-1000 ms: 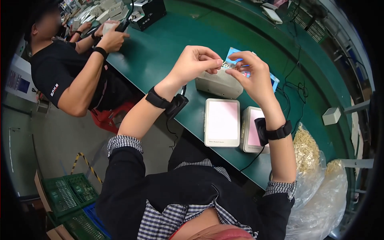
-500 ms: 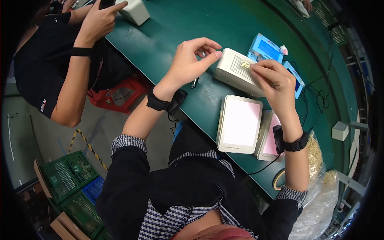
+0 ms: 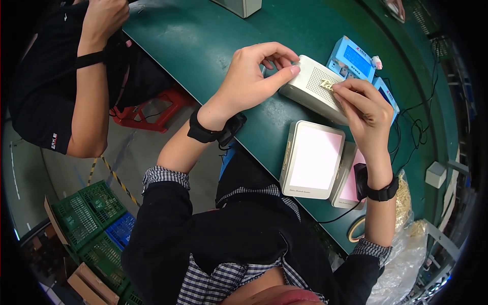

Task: The person attaches a logo to a speaker by hand, presses it into place, and then turns on a light to check it. They repeat this process with a second speaker and light.

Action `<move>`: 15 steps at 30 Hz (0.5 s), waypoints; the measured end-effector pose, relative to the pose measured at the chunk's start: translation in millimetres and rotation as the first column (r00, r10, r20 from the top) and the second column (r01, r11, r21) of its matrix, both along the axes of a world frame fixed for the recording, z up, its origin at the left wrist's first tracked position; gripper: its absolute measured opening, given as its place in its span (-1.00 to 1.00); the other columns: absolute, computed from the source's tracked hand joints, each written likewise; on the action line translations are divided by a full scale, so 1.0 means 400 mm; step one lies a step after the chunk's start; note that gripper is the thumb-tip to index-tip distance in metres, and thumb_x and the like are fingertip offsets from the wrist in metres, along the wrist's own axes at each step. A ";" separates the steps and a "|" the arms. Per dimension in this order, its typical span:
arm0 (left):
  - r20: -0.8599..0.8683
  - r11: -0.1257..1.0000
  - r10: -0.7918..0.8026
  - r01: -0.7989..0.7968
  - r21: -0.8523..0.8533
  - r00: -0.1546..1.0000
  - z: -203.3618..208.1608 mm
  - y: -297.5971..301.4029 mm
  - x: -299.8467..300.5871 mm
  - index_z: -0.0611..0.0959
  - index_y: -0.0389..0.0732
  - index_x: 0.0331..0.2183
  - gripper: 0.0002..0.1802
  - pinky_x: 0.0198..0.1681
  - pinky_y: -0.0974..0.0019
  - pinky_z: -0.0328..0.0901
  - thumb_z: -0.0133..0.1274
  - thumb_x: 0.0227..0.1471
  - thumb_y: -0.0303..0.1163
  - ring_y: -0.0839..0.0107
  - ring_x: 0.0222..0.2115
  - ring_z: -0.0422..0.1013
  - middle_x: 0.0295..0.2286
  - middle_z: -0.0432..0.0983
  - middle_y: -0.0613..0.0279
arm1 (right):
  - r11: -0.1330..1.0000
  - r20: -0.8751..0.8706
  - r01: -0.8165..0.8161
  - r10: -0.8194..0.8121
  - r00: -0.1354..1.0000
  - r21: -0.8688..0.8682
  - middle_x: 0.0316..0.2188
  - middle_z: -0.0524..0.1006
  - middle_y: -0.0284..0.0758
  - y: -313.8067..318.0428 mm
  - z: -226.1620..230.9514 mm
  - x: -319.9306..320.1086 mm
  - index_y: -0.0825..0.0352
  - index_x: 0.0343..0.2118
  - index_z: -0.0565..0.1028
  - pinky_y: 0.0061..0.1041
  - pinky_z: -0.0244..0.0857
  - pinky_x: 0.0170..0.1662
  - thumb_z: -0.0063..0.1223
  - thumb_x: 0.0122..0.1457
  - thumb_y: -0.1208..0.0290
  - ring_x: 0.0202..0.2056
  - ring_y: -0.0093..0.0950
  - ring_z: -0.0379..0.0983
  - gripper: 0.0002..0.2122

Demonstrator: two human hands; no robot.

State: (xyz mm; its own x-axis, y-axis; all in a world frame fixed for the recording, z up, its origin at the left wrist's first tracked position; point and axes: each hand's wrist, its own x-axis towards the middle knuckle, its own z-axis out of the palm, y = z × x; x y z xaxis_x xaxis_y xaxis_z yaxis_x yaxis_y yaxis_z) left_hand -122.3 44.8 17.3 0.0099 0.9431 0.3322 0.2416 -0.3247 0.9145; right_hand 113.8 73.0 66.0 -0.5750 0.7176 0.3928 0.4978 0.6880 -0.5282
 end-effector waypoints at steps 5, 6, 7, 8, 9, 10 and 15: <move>-0.013 0.999 0.027 -0.026 0.046 1.000 0.003 0.001 0.011 0.66 -0.30 -0.31 -0.80 -0.33 0.47 0.27 0.18 -0.04 -0.42 0.54 -0.41 0.46 -0.46 0.58 0.26 | 1.000 0.002 -0.013 0.012 1.000 0.012 -0.34 0.57 -0.31 -0.002 0.000 0.000 0.36 -0.32 0.64 -0.61 0.40 -0.27 0.21 -0.01 0.67 -0.31 -0.49 0.52 -0.83; -0.004 0.997 0.043 -0.042 0.062 0.999 0.001 0.002 0.015 0.67 -0.27 -0.34 -0.80 -0.35 0.45 0.27 0.18 -0.05 -0.39 0.52 -0.43 0.48 -0.48 0.59 0.27 | 1.000 0.007 -0.014 0.013 1.000 0.019 -0.34 0.57 -0.31 -0.003 0.000 0.000 0.36 -0.32 0.64 -0.61 0.40 -0.27 0.21 -0.02 0.67 -0.31 -0.49 0.52 -0.83; 0.006 0.995 0.059 -0.059 0.078 0.998 0.001 0.002 0.017 0.67 -0.24 -0.36 -0.81 -0.37 0.43 0.27 0.19 -0.06 -0.35 0.50 -0.45 0.49 -0.51 0.59 0.28 | 1.000 0.005 -0.014 0.014 1.000 0.022 -0.34 0.57 -0.31 -0.002 0.001 0.000 0.36 -0.32 0.64 -0.61 0.40 -0.27 0.21 -0.02 0.67 -0.31 -0.49 0.52 -0.83; 0.004 0.995 0.059 -0.059 0.082 0.998 0.004 0.002 0.017 0.67 -0.24 -0.36 -0.81 -0.37 0.43 0.27 0.19 -0.06 -0.35 0.50 -0.45 0.49 -0.51 0.59 0.28 | 0.998 0.028 -0.033 0.031 0.999 0.055 -0.34 0.57 -0.30 0.001 0.004 0.001 0.37 -0.32 0.64 -0.60 0.39 -0.28 0.21 -0.02 0.67 -0.31 -0.47 0.52 -0.83; -0.004 0.996 0.048 -0.047 0.079 0.999 0.008 0.003 0.018 0.67 -0.25 -0.35 -0.81 -0.34 0.44 0.27 0.19 -0.06 -0.38 0.50 -0.42 0.48 -0.48 0.59 0.27 | 0.995 0.052 -0.053 0.049 0.997 0.089 -0.35 0.57 -0.29 0.005 0.008 0.001 0.37 -0.32 0.63 -0.59 0.39 -0.28 0.21 -0.03 0.67 -0.31 -0.45 0.52 -0.83; -0.012 0.996 0.037 -0.036 0.077 0.999 0.013 0.004 0.018 0.66 -0.27 -0.33 -0.81 -0.31 0.45 0.27 0.19 -0.05 -0.41 0.50 -0.39 0.47 -0.46 0.58 0.26 | 0.989 0.076 -0.074 0.065 0.995 0.124 -0.35 0.56 -0.28 0.009 0.013 0.002 0.37 -0.33 0.63 -0.59 0.39 -0.29 0.21 -0.03 0.67 -0.31 -0.43 0.52 -0.83; -0.118 0.987 0.078 -0.060 0.148 0.990 0.048 -0.015 0.026 0.65 -0.24 -0.31 -0.78 -0.20 0.37 0.29 0.22 -0.08 -0.39 0.37 -0.27 0.44 -0.34 0.55 0.16 | 0.973 0.089 -0.136 0.122 0.989 0.184 -0.35 0.54 -0.27 -0.006 0.028 -0.006 0.37 -0.32 0.62 -0.52 0.38 -0.28 0.19 -0.03 0.68 -0.30 -0.36 0.49 -0.82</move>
